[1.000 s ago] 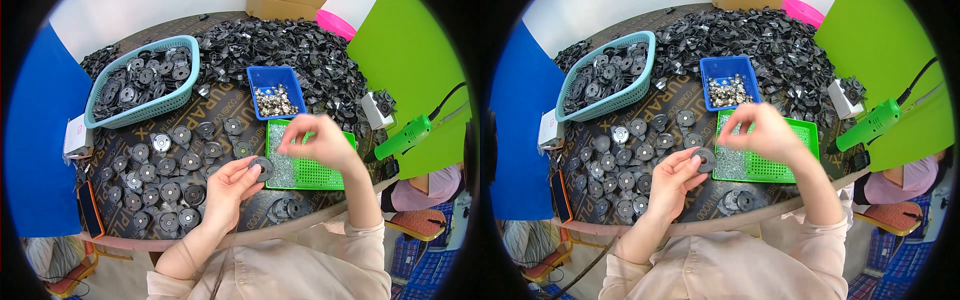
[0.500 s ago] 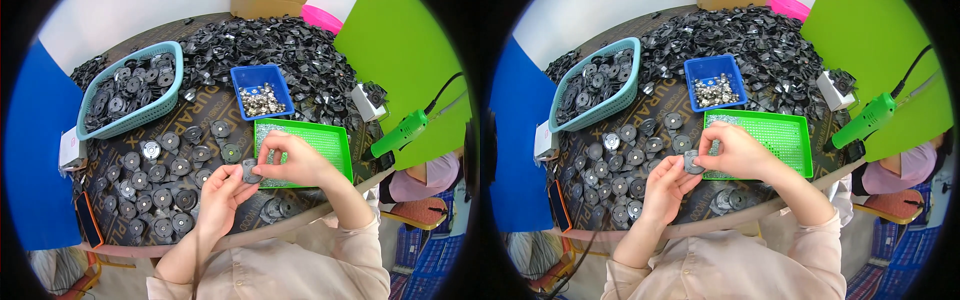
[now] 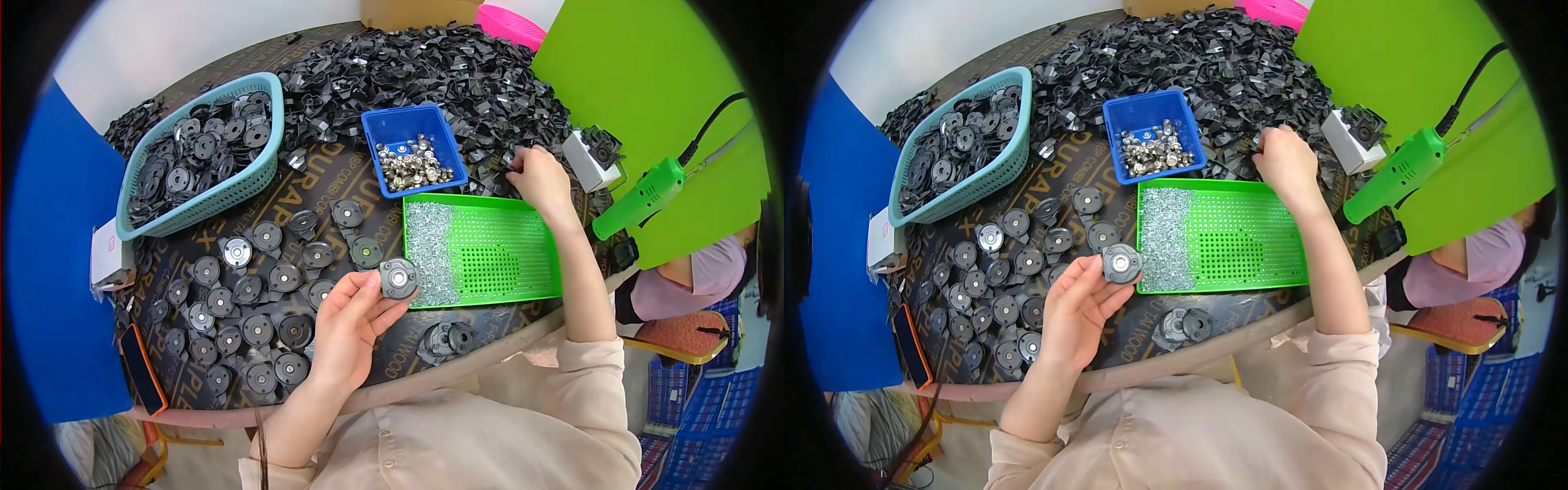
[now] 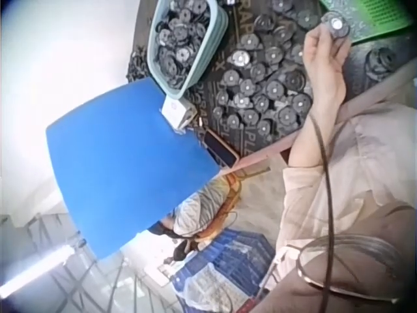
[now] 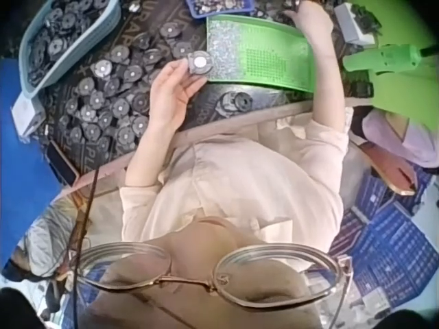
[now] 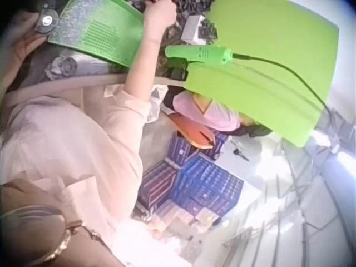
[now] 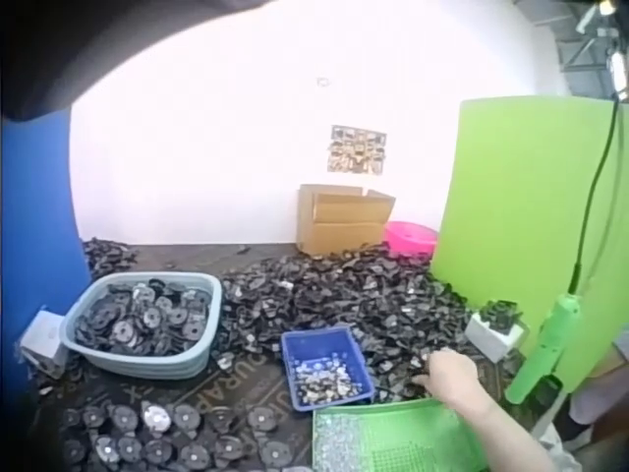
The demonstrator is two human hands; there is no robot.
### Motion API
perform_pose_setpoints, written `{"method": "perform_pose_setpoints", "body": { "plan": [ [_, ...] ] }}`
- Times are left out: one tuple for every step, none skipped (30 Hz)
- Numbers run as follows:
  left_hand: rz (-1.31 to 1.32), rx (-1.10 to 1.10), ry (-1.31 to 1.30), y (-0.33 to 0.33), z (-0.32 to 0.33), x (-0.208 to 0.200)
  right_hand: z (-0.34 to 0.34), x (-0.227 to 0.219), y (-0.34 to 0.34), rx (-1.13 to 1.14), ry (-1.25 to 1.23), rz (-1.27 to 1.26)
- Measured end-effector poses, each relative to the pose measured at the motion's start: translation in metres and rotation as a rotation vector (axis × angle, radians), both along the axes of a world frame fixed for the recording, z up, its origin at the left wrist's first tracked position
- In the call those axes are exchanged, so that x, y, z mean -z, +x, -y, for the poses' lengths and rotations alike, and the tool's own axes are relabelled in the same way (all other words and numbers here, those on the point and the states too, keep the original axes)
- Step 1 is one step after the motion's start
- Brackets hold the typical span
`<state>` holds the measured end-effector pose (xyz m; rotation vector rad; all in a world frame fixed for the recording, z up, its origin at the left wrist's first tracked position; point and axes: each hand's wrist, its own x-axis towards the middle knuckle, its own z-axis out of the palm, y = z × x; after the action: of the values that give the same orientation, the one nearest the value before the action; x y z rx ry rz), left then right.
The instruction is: Assembling small plastic and metal components for toys using manual dexterity and an electric screwdriver.
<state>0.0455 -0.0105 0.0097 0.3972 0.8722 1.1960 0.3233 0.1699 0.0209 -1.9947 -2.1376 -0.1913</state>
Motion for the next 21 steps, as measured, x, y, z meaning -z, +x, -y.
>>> {"method": "perform_pose_setpoints", "body": {
  "plan": [
    [0.005,-0.004,0.008,0.000,0.000,-0.001,0.001,-0.002,-0.002,-0.003,0.000,-0.002],
    [0.011,-0.006,0.016,-0.001,0.001,-0.002,0.003,-0.006,-0.004,-0.060,0.060,-0.059],
    [0.010,-0.008,0.014,-0.001,0.001,-0.002,0.003,-0.008,-0.005,-0.117,0.117,-0.115],
    [0.020,-0.018,0.011,-0.001,0.000,-0.003,0.003,-0.010,-0.006,-0.117,0.116,-0.115],
    [0.029,-0.027,0.010,-0.001,0.000,-0.004,0.004,-0.013,-0.006,-0.121,0.052,-0.300],
    [0.029,-0.028,0.008,-0.001,-0.001,-0.003,0.004,-0.016,-0.008,-0.125,-0.015,-0.486],
    [0.034,-0.028,0.008,-0.001,-0.001,-0.003,0.008,-0.020,-0.009,-0.126,-0.015,-0.485],
    [0.038,-0.028,0.009,-0.001,-0.002,-0.002,0.017,-0.026,-0.011,-0.140,-0.075,-0.581],
    [0.040,-0.028,0.007,0.000,-0.002,-0.001,0.026,-0.029,-0.013,-0.153,-0.138,-0.676],
    [0.038,-0.026,-0.001,0.000,-0.002,-0.002,0.035,-0.028,-0.017,-0.158,-0.141,-0.678],
    [0.036,-0.023,-0.008,0.000,-0.001,-0.002,0.046,-0.027,-0.021,-0.273,-0.083,-0.733],
    [0.034,-0.029,-0.011,0.000,-0.001,-0.003,0.060,-0.026,-0.027,-0.388,-0.026,-0.788],
    [0.052,-0.014,-0.014,-0.001,0.000,-0.004,0.077,-0.028,-0.042,-0.332,-0.097,-0.870],
    [0.071,0.003,-0.018,-0.002,0.000,-0.002,0.089,-0.027,-0.053,-0.350,-0.089,-0.863],
    [0.067,-0.004,-0.022,-0.003,0.002,0.000,0.099,-0.024,-0.063,-0.368,-0.081,-0.856],
    [0.093,-0.009,-0.013,-0.003,0.002,0.001,0.110,-0.022,-0.071,-0.401,-0.033,-0.834],
    [0.117,-0.016,-0.004,-0.004,0.003,0.001,0.119,-0.020,-0.077,-0.436,0.014,-0.814],
    [0.122,-0.012,-0.001,-0.003,0.004,-0.001,0.127,-0.017,-0.080,-0.501,0.139,-0.719],
    [0.133,-0.012,-0.005,-0.002,0.004,-0.003,0.135,-0.012,-0.083,-0.499,0.140,-0.717],
    [0.144,-0.013,-0.010,-0.001,0.003,-0.004,0.143,-0.007,-0.088,-0.513,0.207,-0.601],
    [0.142,-0.014,-0.011,0.000,0.003,-0.003,0.152,-0.002,-0.093,-0.527,0.272,-0.488]
  ]
}}
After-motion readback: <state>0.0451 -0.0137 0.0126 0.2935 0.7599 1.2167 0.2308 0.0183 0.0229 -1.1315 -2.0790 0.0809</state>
